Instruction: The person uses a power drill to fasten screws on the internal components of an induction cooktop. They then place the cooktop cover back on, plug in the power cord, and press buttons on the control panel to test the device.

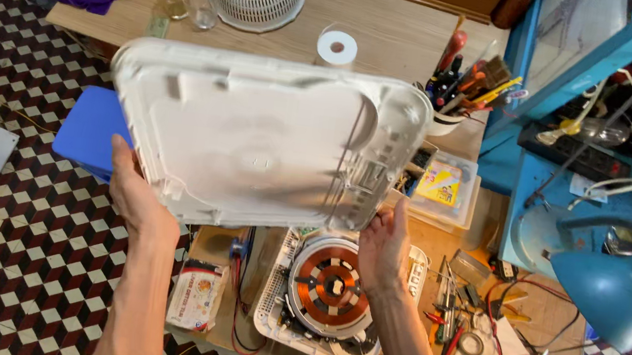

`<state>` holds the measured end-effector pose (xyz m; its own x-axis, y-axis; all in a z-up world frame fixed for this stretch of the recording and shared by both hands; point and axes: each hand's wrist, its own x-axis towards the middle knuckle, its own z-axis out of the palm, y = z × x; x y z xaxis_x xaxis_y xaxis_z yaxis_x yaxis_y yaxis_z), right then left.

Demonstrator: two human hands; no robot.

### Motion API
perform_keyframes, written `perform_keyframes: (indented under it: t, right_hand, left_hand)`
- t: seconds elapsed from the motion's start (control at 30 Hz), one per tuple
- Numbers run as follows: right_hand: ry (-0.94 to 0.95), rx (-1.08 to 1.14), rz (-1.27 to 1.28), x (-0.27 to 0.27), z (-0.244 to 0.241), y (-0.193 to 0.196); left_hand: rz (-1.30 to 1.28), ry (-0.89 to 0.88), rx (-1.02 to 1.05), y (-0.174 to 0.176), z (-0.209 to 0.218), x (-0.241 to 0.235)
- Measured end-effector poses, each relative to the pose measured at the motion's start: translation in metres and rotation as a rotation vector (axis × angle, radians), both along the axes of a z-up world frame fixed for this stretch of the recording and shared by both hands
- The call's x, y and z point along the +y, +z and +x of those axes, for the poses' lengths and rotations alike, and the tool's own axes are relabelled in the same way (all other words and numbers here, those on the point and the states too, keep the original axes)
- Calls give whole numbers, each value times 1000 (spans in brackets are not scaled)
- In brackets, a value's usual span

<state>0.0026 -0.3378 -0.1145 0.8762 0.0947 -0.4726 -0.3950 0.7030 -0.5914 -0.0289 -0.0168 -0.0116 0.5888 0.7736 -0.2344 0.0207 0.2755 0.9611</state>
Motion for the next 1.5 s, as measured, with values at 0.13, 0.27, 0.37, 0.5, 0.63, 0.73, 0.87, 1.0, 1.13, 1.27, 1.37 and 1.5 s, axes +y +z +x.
perform_keyframes:
  t: [0.13,0.27,0.37,0.5,0.63,0.73,0.87,1.0,1.13,1.27,1.37,1.5]
  right_hand:
    - [7,11,103,-59,-20,10]
    - [182,55,-165,-110,-32,33]
    - [271,-14,-312,-137,-54,39]
    - [188,60,-370,-155,-90,26]
    - [242,140,-564,-174,-122,3]
    - [214,113,-642,-174,-147,-15]
    - [119,177,-710,-167,-173,-35]
    - [188,206,-855,-160,-172,-51]
    - [157,208,-937,-141,-145,-62]
    - [105,119,-904,-123,-121,-72]
    - [116,120,-931,-119,-113,-78]
    - [174,139,-935,-117,-111,-82]
  left_hand:
    - [-148,-95,-241,-17,-47,-37]
    - [-371,-405,-140,-12,-83,-60]
    - [-466,-598,-32,-21,-89,-69]
    - [-476,-857,83,-58,-98,-81]
    - [-408,-828,229,-105,-128,-100]
    - [-124,-870,403,-132,-148,-126]
    - [17,-705,533,-157,-180,-156]
    - [89,-672,566,-176,-189,-168]
    - [158,-643,591,-190,-160,-162]
    - [299,-674,598,-209,-125,-150]
    - [355,-668,604,-223,-117,-146]
    - [355,-683,667,-239,-123,-148]
